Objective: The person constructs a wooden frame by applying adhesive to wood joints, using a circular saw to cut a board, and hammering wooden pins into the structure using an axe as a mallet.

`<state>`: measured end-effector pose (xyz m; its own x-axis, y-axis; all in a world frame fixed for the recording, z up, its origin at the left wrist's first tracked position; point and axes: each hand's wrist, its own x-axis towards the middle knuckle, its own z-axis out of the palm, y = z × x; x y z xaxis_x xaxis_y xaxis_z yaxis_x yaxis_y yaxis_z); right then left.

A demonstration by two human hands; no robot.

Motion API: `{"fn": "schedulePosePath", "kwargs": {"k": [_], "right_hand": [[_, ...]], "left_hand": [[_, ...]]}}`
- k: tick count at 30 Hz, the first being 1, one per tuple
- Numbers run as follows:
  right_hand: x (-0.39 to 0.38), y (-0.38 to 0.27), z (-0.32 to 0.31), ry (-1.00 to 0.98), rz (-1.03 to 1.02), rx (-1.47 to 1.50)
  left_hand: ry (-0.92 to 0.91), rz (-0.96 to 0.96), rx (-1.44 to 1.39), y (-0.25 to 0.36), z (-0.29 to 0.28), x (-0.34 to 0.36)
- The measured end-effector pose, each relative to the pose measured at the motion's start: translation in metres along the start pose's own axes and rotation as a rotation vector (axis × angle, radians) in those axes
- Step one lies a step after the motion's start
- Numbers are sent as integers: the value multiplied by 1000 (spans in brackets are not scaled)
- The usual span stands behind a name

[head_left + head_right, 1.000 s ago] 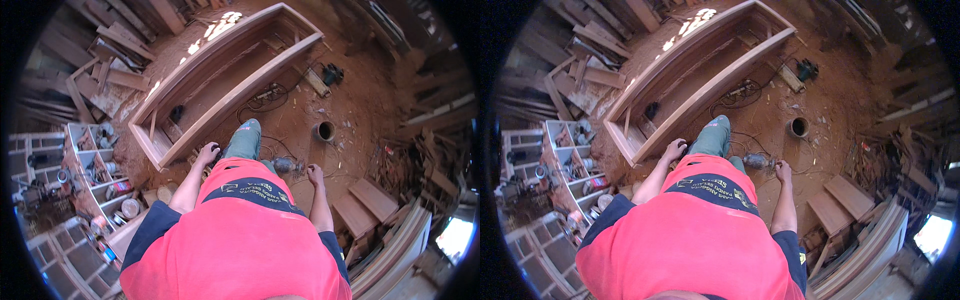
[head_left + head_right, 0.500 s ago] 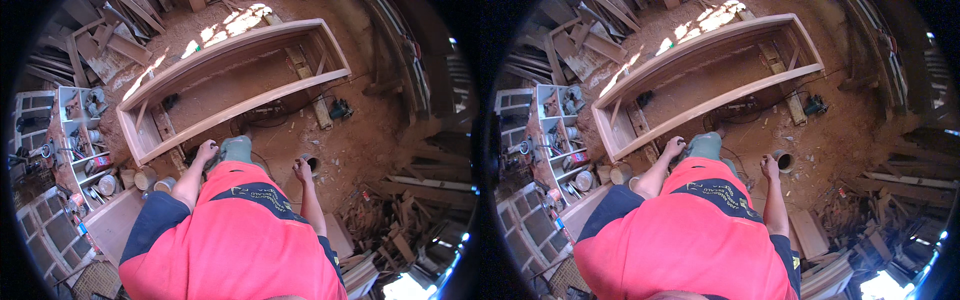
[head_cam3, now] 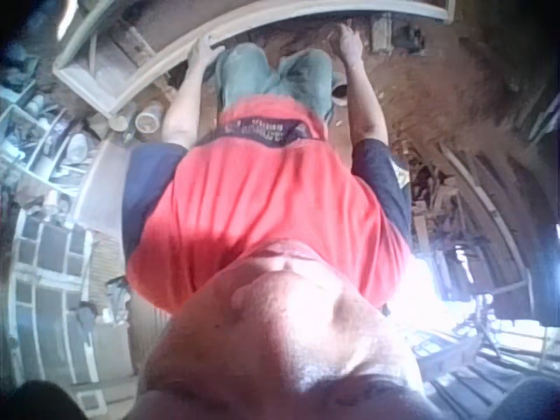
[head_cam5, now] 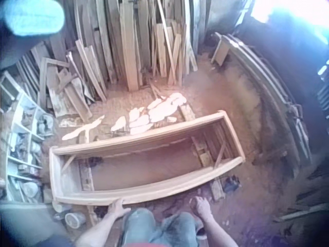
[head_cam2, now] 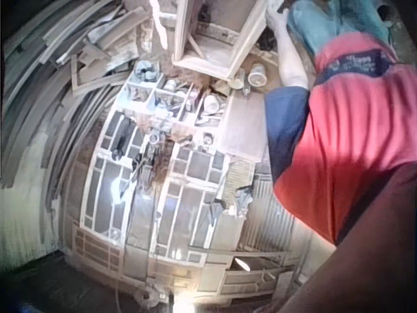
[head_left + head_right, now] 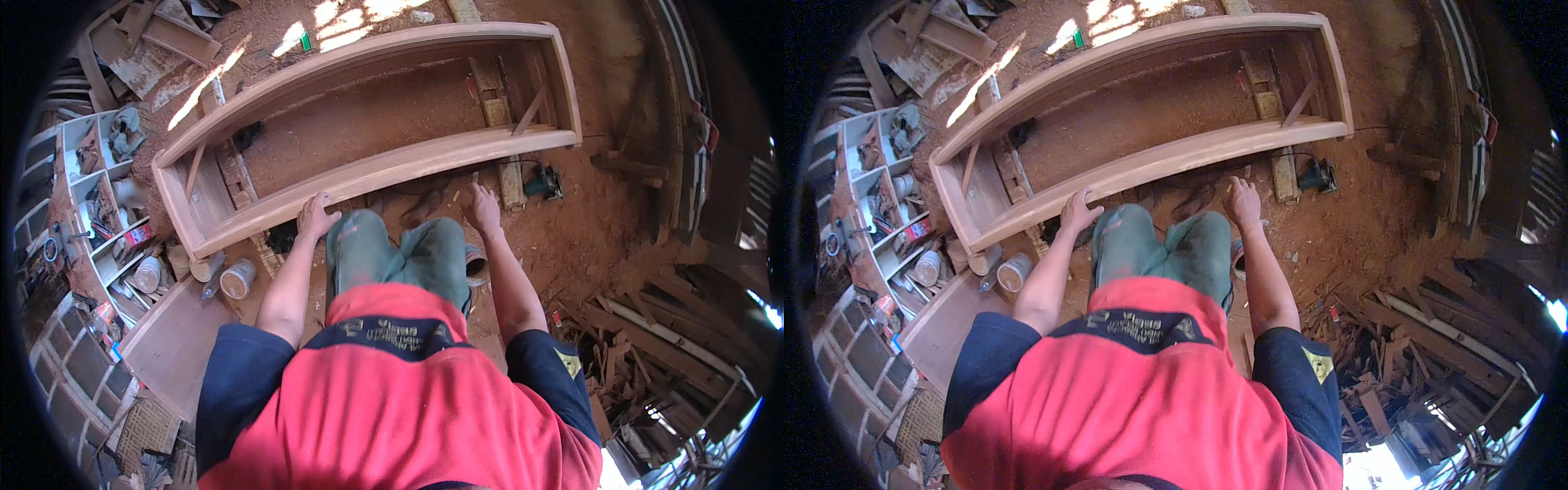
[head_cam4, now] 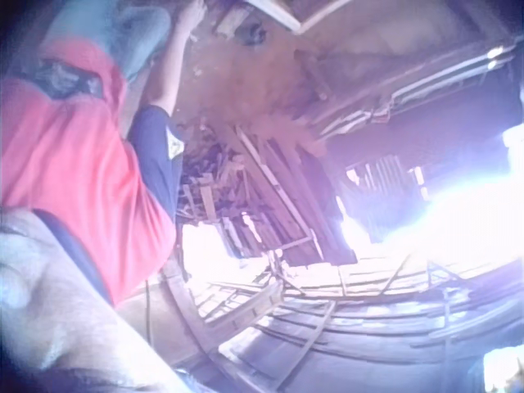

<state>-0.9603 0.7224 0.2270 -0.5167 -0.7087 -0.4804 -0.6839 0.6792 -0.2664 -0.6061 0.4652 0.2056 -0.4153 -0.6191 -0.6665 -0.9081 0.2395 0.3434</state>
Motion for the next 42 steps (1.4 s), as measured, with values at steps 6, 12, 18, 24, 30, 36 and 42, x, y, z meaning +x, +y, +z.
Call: {"fn": "schedulePosePath", "kwargs": {"k": [6,12,18,24,30,36,42], "right_hand": [[130,-7,61,-147,-285,-380],[176,5,120,-78,-336,-439],[176,15,127,-103,-295,-498],[142,10,113,-96,-286,-506],[72,-9,42,-298,-256,-470],[13,-10,-8,-300,-274,-370],[-16,-29,-96,-340,-380,-323]], "left_hand": [[51,-56,324,-7,74,66],[155,80,424,-59,115,107],[196,182,377,-59,116,114],[212,265,314,-54,91,75],[-12,250,374,-35,43,1],[-252,225,523,-11,-16,-62],[-402,267,468,18,-75,-99]]}}
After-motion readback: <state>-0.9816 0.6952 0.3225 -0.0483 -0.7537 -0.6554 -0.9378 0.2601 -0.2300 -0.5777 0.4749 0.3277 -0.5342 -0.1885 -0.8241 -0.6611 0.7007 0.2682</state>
